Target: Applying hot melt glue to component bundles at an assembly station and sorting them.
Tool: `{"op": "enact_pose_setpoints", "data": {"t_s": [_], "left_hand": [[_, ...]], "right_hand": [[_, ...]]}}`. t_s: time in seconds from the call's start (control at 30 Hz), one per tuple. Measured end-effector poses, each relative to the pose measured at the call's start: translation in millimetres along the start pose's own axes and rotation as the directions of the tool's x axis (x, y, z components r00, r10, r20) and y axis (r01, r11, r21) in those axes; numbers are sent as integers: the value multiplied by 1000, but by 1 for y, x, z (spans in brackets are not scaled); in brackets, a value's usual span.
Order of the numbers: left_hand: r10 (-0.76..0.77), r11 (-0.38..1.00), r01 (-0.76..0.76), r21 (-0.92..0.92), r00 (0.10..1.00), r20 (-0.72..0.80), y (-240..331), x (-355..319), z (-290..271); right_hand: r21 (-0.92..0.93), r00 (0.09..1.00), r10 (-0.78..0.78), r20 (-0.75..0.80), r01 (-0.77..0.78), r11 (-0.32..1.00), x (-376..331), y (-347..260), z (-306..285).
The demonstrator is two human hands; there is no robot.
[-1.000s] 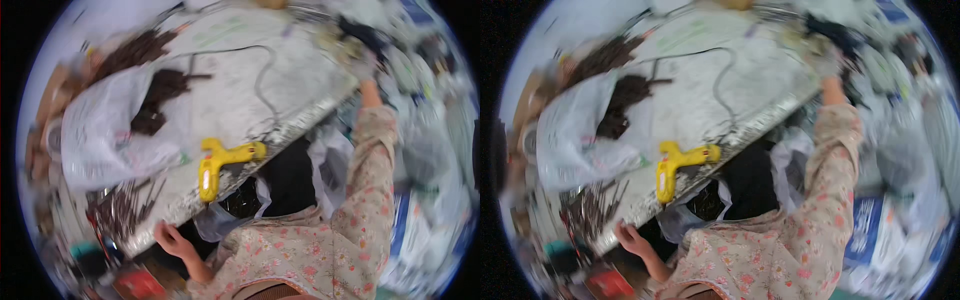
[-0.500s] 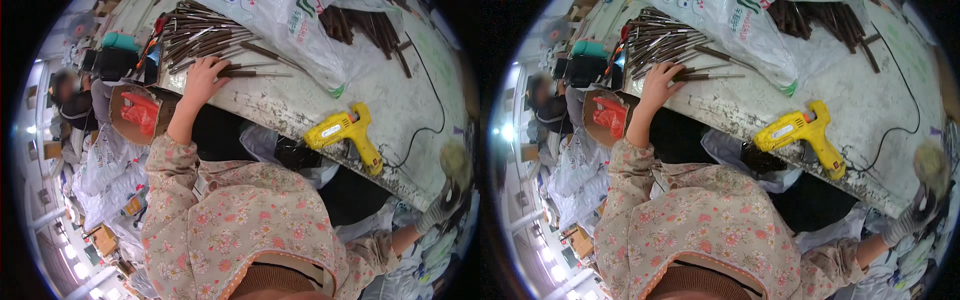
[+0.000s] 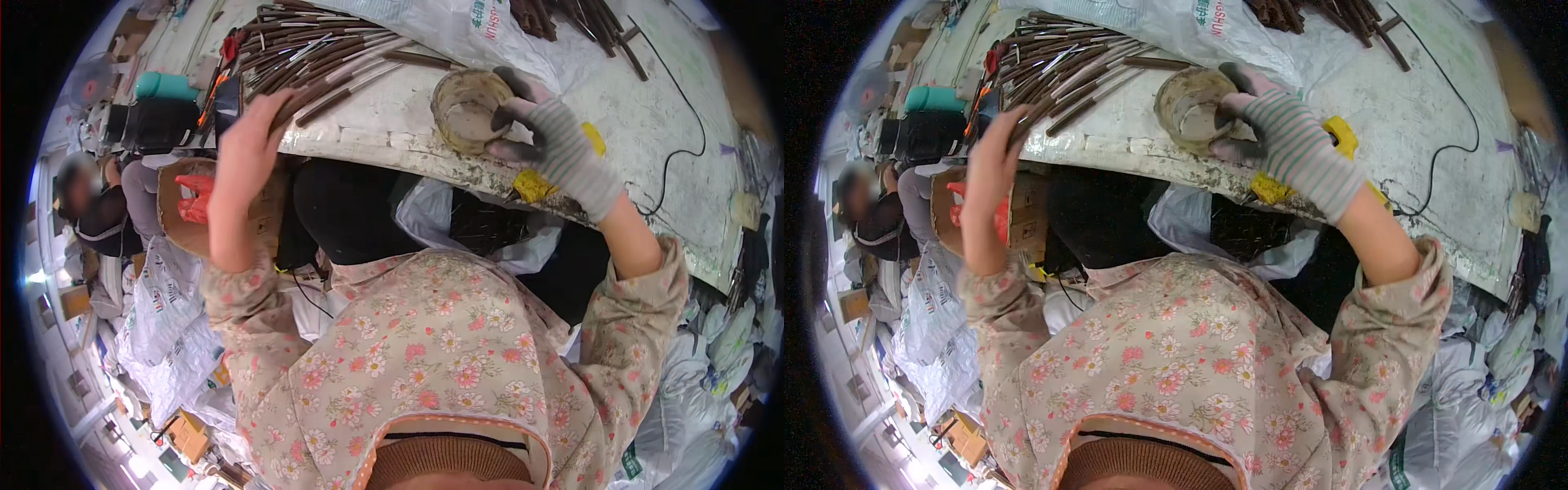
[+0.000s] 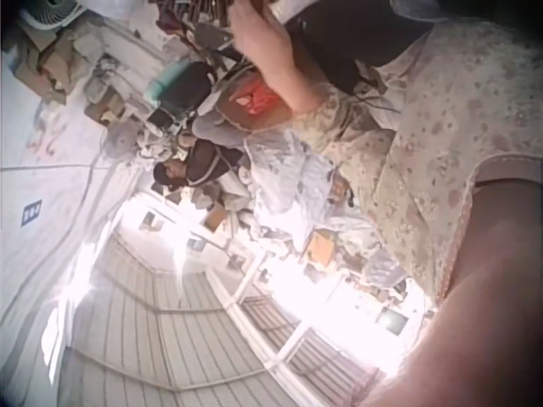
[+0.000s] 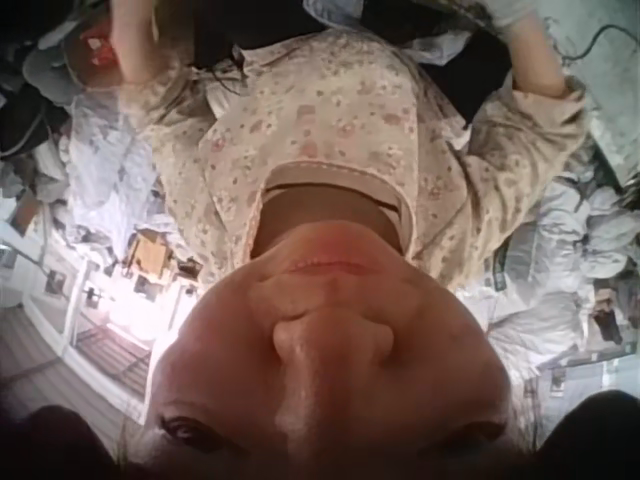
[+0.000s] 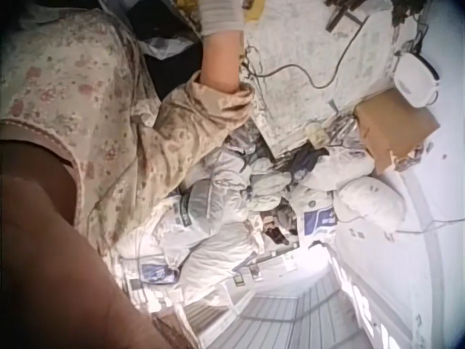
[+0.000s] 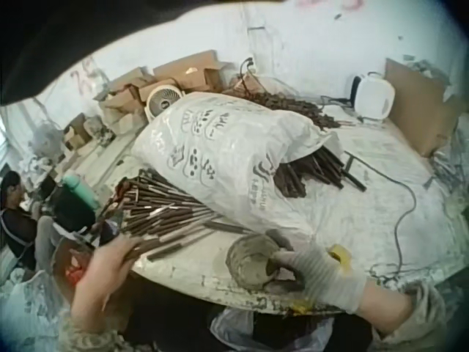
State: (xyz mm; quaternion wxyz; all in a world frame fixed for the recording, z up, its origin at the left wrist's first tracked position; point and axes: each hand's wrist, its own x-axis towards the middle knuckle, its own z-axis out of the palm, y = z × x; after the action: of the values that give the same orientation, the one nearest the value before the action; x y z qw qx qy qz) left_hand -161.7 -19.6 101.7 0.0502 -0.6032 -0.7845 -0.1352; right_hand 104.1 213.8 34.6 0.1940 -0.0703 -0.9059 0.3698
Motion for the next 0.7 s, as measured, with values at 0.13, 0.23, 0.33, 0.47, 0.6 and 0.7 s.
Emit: {"op": "enact_pose_setpoints", "data": {"t_s": [0.13, 0.23, 0.33, 0.47, 0.6, 0.7], "left_hand": [[408, 809, -434, 397, 900, 153, 49, 49, -47], [599, 626, -634, 453, 764, 240, 58, 84, -30], [704, 575, -715, 398, 680, 205, 74, 100, 8], [668, 652, -632, 419, 740, 75, 99, 91, 22], [366, 929, -363, 70, 877, -311, 61, 42, 21], [-213, 970, 92, -226, 772, -599, 7, -23, 50]], "right_hand": [[-2, 999, 29, -41, -29, 1000, 4, -11, -8], [42, 991, 121, -49, -119, 992, -4, -26, -13], [29, 989, 143, -23, -143, 989, -9, -32, -15], [-170, 984, 173, -48, -179, 969, -7, -45, -19], [-266, 983, -12, -181, -37, 963, 15, -80, -39], [-287, 987, -163, 3, 157, 945, 78, -128, -10]]}}
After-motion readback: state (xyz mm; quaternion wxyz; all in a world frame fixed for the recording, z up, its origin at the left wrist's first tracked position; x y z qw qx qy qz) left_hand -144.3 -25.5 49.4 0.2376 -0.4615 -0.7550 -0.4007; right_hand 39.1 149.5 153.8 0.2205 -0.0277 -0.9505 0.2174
